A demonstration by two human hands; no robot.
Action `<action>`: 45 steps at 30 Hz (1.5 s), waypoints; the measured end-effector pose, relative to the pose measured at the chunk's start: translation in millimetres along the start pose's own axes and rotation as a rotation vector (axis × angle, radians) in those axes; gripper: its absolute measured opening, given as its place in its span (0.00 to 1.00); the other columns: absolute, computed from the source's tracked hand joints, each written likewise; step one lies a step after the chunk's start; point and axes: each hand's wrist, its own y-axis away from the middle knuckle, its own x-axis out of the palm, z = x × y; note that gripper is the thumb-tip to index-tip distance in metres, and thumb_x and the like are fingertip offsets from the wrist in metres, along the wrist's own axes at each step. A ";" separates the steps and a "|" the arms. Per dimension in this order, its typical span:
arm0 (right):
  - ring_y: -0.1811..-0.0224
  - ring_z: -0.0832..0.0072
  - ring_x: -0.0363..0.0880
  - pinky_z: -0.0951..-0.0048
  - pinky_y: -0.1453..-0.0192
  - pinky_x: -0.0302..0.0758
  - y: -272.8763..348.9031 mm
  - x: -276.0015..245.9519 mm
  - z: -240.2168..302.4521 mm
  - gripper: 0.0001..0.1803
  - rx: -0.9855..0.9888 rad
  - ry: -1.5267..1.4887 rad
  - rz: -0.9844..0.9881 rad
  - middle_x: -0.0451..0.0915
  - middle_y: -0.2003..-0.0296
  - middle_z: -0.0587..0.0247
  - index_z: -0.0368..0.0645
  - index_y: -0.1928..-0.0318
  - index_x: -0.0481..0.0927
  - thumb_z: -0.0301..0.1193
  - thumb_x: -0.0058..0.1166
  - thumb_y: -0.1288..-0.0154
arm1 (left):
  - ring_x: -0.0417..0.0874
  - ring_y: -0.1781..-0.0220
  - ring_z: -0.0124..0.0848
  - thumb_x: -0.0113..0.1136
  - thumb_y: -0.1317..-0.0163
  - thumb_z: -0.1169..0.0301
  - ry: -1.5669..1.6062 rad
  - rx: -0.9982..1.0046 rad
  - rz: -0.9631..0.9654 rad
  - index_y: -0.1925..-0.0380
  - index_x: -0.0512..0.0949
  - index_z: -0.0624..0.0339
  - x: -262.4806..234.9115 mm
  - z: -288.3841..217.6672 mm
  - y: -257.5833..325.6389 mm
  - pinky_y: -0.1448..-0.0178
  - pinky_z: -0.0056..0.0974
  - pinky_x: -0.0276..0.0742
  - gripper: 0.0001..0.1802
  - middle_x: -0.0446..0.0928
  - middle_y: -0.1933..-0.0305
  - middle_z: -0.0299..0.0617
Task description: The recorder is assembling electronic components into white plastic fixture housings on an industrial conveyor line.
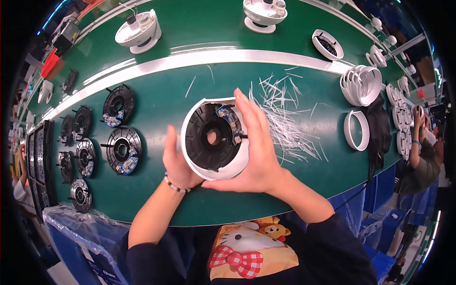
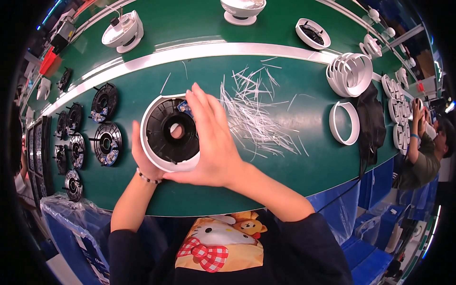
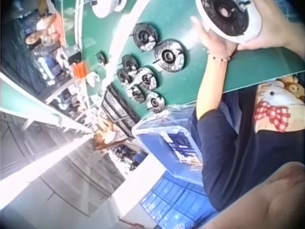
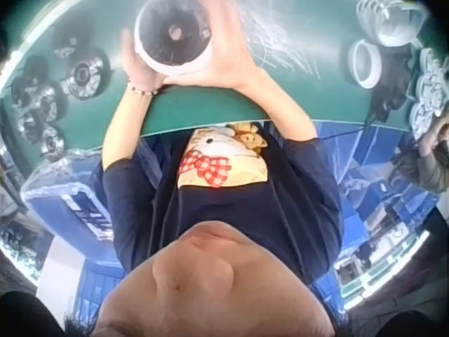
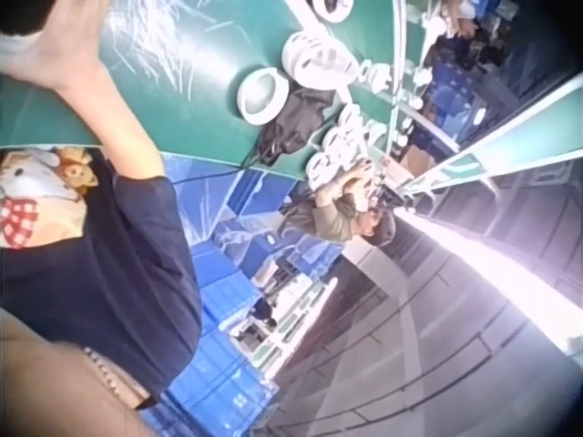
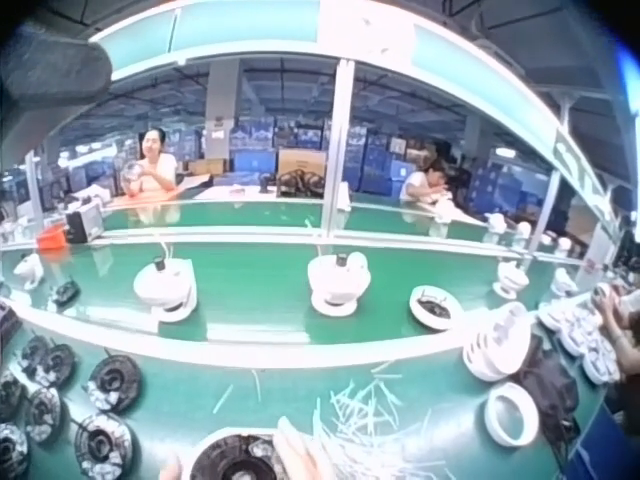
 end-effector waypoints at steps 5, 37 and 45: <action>0.40 0.50 0.53 0.58 0.40 0.55 0.1 -0.2 -3.0 0.64 0.021 0.077 0.173 0.51 0.40 0.43 0.35 0.39 0.48 0.42 0.73 0.79 | 0.68 0.45 0.38 0.25 0.47 0.33 -0.114 -0.086 -0.198 0.44 0.60 0.61 -11.5 -5.3 -5.9 0.42 0.42 0.66 0.45 0.64 0.45 0.46; 0.39 0.61 0.56 0.67 0.38 0.55 -7.9 -13.5 -26.1 0.71 0.234 -0.875 -0.044 0.50 0.40 0.42 0.37 0.37 0.38 0.36 0.75 0.81 | 0.66 0.43 0.43 0.34 0.42 0.48 -0.145 -0.066 -0.154 0.42 0.55 0.63 -1.3 -11.6 -16.9 0.41 0.49 0.63 0.35 0.63 0.44 0.50; 0.38 0.52 0.52 0.59 0.38 0.51 0.4 -0.7 -6.5 0.62 0.018 -0.063 0.073 0.52 0.41 0.39 0.33 0.40 0.50 0.43 0.72 0.77 | 0.72 0.51 0.37 0.35 0.39 0.52 -0.090 0.020 -0.214 0.51 0.67 0.62 -5.0 -7.0 -6.9 0.46 0.41 0.69 0.27 0.71 0.52 0.47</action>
